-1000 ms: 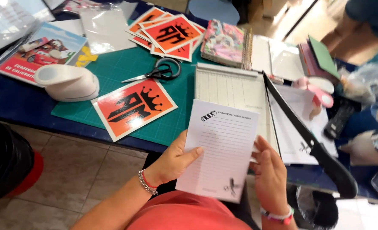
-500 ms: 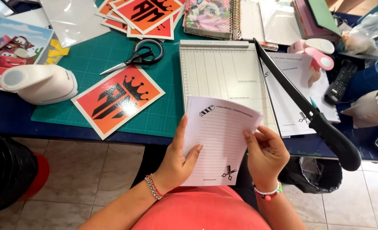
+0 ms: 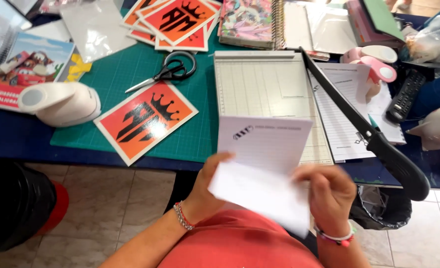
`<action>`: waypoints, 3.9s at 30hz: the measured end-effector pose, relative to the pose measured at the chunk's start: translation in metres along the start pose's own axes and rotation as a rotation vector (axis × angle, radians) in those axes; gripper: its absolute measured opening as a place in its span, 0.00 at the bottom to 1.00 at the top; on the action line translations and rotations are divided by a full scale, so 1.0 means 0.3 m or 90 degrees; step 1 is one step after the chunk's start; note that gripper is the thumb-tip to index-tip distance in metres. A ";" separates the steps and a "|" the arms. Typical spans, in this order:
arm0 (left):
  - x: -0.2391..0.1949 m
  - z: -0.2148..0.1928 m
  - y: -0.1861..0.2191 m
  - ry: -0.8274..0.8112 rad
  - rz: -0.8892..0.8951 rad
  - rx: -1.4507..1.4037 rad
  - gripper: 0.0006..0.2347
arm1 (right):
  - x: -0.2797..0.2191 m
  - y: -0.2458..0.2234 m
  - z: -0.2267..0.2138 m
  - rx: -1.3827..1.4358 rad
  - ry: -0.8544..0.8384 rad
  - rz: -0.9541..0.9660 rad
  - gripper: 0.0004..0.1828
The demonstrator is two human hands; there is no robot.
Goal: Folding printed paper sheets and trimming the edges using a manual guillotine paper cutter.
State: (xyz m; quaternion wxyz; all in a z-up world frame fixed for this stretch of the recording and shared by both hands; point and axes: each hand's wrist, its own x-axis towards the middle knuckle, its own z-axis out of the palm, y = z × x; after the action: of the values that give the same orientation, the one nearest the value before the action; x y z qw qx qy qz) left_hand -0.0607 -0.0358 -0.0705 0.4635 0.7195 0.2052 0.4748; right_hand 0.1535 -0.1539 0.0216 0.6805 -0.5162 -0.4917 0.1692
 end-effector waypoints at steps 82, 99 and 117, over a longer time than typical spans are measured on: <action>-0.003 0.007 -0.005 -0.103 0.060 -0.138 0.19 | 0.083 0.085 -0.096 -0.016 0.096 0.270 0.11; -0.007 -0.001 -0.072 -0.060 0.021 -0.128 0.12 | -0.044 0.205 -0.172 -0.079 0.147 0.060 0.18; 0.000 0.010 -0.018 -0.054 -0.027 -0.112 0.11 | 0.009 0.059 -0.108 0.081 -0.070 0.001 0.14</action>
State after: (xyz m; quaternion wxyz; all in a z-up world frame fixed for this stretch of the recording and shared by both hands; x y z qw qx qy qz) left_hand -0.0573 -0.0346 -0.0754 0.5431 0.6911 0.1576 0.4500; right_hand 0.1871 -0.1620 0.0081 0.6836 -0.4621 -0.5166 0.2285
